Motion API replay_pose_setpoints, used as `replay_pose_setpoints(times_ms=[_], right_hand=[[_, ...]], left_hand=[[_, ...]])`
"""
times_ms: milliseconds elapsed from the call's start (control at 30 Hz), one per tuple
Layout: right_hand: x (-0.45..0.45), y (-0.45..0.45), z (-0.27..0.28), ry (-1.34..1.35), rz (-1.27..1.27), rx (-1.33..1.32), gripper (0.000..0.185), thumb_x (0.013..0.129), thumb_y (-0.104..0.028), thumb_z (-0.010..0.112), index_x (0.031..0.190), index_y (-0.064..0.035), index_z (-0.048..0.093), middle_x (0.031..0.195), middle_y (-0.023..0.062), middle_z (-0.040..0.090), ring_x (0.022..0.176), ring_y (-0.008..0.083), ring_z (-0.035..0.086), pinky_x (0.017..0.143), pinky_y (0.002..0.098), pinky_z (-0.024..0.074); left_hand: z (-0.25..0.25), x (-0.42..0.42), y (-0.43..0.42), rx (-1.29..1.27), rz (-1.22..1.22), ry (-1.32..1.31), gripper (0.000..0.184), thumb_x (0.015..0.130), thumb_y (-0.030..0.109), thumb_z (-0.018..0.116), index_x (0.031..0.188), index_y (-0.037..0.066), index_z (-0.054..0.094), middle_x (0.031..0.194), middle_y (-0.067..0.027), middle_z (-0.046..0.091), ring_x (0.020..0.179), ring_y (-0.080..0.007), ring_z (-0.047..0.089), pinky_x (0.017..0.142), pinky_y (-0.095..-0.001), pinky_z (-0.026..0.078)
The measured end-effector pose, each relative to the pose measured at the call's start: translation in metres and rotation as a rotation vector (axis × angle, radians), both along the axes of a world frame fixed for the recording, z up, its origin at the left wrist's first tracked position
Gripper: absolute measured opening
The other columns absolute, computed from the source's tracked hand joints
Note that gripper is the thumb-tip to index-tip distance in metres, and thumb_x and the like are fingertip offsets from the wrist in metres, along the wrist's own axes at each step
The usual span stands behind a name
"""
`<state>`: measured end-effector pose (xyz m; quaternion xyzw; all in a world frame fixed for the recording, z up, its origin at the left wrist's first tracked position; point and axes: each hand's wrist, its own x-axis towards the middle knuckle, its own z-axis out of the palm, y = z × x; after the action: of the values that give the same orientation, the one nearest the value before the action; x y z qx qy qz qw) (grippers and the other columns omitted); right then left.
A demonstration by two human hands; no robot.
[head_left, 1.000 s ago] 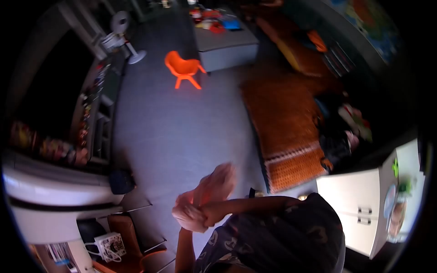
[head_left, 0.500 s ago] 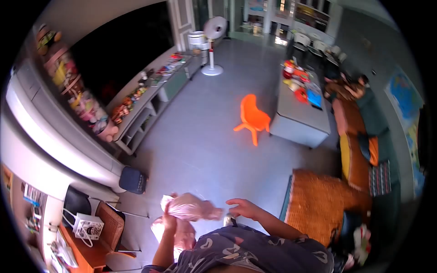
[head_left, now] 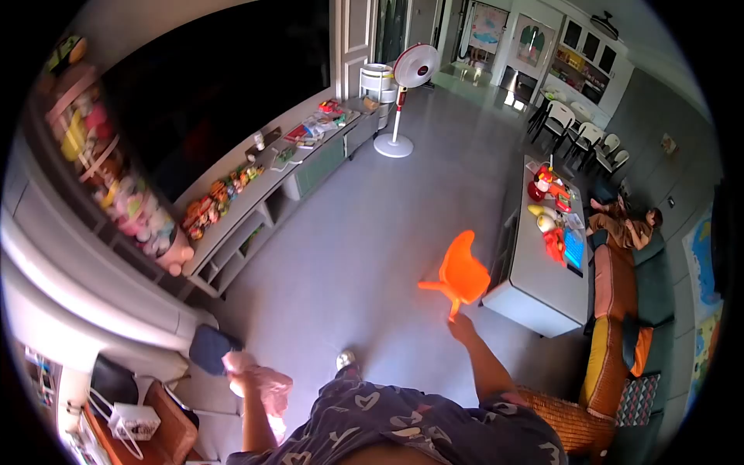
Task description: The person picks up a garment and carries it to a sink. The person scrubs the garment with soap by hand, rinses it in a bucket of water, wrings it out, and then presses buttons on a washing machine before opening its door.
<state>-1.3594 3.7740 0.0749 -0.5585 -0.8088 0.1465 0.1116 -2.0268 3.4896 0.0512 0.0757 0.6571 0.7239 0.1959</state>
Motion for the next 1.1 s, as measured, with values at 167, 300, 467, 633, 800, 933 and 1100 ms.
replay_pose_setpoints(times_ms=[167,300,467,633,800,933,1100], right_hand=[[0.19,-0.126,-0.009,-0.31,-0.334,-0.12,0.034,0.093,-0.036,0.055,0.089,-0.0043,0.065,0.082,0.0198,0.064,0.077,0.037,0.063,0.071,0.0497,0.0491],[0.175,-0.154,0.03,-0.027,-1.12,-0.776,0.03,0.094,-0.034,0.056,0.095,-0.0044,0.063,0.077,0.0214,0.062,0.069,0.0348,0.063,0.061,0.049,0.0502],[0.149,-0.004,-0.008,0.08,-1.239,-0.921,0.029,0.093,-0.034,0.056,0.102,-0.0068,0.062,0.089,0.0231,0.063,0.082,0.0367,0.063,0.069,0.0481,0.0512],[0.185,0.257,-0.031,0.043,-1.049,-0.87,0.031,0.093,-0.034,0.056,0.11,-0.0092,0.062,0.1,0.0247,0.064,0.095,0.0386,0.064,0.078,0.0473,0.0523],[0.206,0.686,-0.016,-0.025,-0.402,-0.238,0.045,0.094,-0.043,0.053,0.123,-0.0097,0.062,0.125,0.0216,0.06,0.106,0.0445,0.06,0.09,0.0495,0.0499],[0.144,0.947,0.161,0.657,-0.511,-0.079,0.041,0.095,-0.035,0.059,0.12,-0.0027,0.063,0.111,0.0196,0.067,0.102,0.0354,0.064,0.089,0.0412,0.0501],[0.223,1.091,0.135,0.405,-0.534,0.115,0.033,0.095,-0.032,0.057,0.112,-0.0051,0.066,0.098,0.0153,0.069,0.092,0.0284,0.065,0.081,0.0399,0.0499]], left_hand=[[0.051,0.107,0.32,-0.437,-0.737,0.437,0.047,0.083,0.005,0.049,0.129,-0.002,0.051,0.114,-0.0178,0.065,0.106,-0.0302,0.063,0.092,-0.0382,0.051],[0.139,0.199,0.524,-0.322,-1.018,0.185,0.054,0.077,0.002,0.054,0.131,-0.001,0.053,0.117,-0.0208,0.066,0.111,-0.0316,0.063,0.095,-0.0371,0.049],[0.154,0.278,0.716,-0.349,-1.154,0.297,0.055,0.077,0.004,0.056,0.131,0.001,0.054,0.117,-0.0217,0.066,0.111,-0.0314,0.064,0.094,-0.0368,0.049],[0.151,0.313,0.873,-0.481,-1.149,0.705,0.051,0.078,0.01,0.06,0.128,0.003,0.056,0.114,-0.0217,0.067,0.11,-0.0357,0.063,0.092,-0.0399,0.051],[0.082,0.282,0.976,-0.806,-1.117,0.654,0.048,0.072,0.011,0.064,0.118,-0.001,0.059,0.106,-0.0252,0.067,0.1,-0.0405,0.065,0.085,-0.0437,0.055],[0.076,0.308,1.091,-0.795,-0.962,0.375,0.051,0.068,0.013,0.068,0.114,-0.009,0.058,0.103,-0.0287,0.066,0.099,-0.0401,0.066,0.082,-0.044,0.056],[0.008,0.344,1.31,-0.939,-1.135,0.582,0.074,0.059,0.023,0.076,0.122,-0.012,0.056,0.121,-0.0306,0.061,0.115,-0.0395,0.061,0.097,-0.0401,0.05]])
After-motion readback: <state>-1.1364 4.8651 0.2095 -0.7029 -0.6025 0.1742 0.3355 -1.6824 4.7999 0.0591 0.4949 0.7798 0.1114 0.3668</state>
